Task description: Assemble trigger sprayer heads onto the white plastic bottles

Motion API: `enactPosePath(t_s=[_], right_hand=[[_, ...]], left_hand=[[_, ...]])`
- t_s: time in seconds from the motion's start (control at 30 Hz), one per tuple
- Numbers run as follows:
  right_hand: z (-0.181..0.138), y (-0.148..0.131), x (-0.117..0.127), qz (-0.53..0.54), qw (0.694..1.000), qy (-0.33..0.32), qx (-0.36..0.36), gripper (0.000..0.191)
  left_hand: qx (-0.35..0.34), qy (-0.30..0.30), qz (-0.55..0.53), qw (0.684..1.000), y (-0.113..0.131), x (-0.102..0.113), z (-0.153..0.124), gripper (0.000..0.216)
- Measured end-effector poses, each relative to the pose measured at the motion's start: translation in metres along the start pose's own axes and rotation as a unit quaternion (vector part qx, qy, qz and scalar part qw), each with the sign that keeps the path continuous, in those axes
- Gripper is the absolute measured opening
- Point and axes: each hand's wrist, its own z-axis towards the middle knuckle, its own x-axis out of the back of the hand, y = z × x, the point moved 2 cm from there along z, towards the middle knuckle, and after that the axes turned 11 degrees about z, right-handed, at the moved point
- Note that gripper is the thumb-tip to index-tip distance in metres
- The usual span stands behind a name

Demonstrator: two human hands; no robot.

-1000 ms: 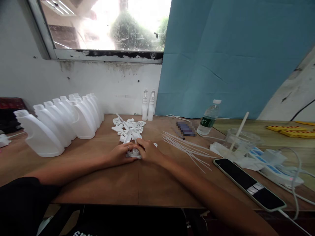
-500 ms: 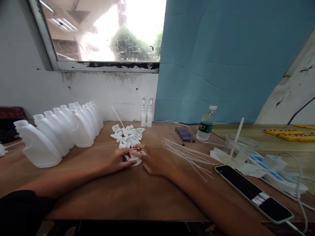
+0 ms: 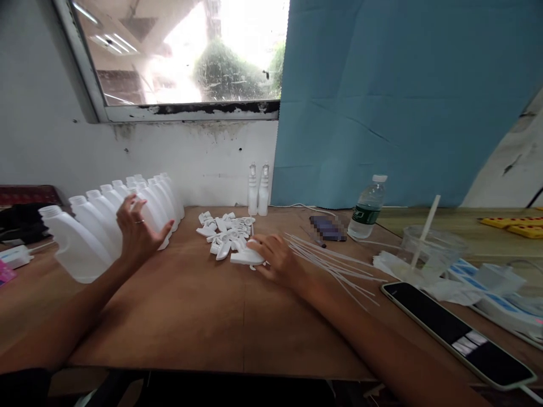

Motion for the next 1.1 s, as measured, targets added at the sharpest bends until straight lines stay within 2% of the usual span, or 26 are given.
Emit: enactPosePath(t_s=[0.17,0.3,0.4,0.47,0.57,0.67,0.8,0.9,1.0,1.1], right_hand=[[0.001,0.006,0.016,0.056,0.993,0.072,-0.069,0.037],[-0.006,0.019,0.032,0.111,0.958,0.198,-0.174,0.034],[-0.01,0.033,0.041,0.182,0.914,0.28,-0.232,0.03],[-0.008,0.04,0.045,0.252,0.879,0.311,-0.259,0.027],[-0.004,0.049,0.047,0.369,0.817,0.325,-0.301,0.024],[-0.005,0.056,0.046,0.471,0.748,0.311,-0.349,0.024],[-0.015,0.066,0.04,0.563,0.66,0.306,-0.393,0.021],[-0.022,0.074,0.034,0.604,0.608,0.318,-0.405,0.019],[-0.025,0.078,0.033,0.63,0.572,0.333,-0.407,0.015],[-0.026,0.079,0.034,0.642,0.551,0.345,-0.406,0.012]], left_hand=[[0.125,-0.048,-0.053,0.99,-0.029,-0.027,-0.004,0.1],[0.146,-0.045,-0.07,0.986,-0.038,-0.039,-0.013,0.105],[0.163,-0.036,-0.076,0.983,-0.042,-0.037,-0.011,0.105],[0.191,-0.042,-0.084,0.977,-0.045,-0.035,-0.008,0.106],[0.251,-0.074,-0.096,0.96,-0.048,-0.035,-0.006,0.106],[0.266,-0.099,-0.089,0.955,-0.047,-0.037,-0.007,0.09],[0.175,-0.085,-0.062,0.979,-0.029,-0.032,-0.012,0.074],[0.037,-0.117,-0.076,0.989,-0.002,-0.026,-0.02,0.067],[-0.117,-0.15,-0.08,0.979,0.027,-0.02,-0.029,0.057],[-0.205,-0.146,-0.065,0.966,0.045,-0.017,-0.036,0.057]])
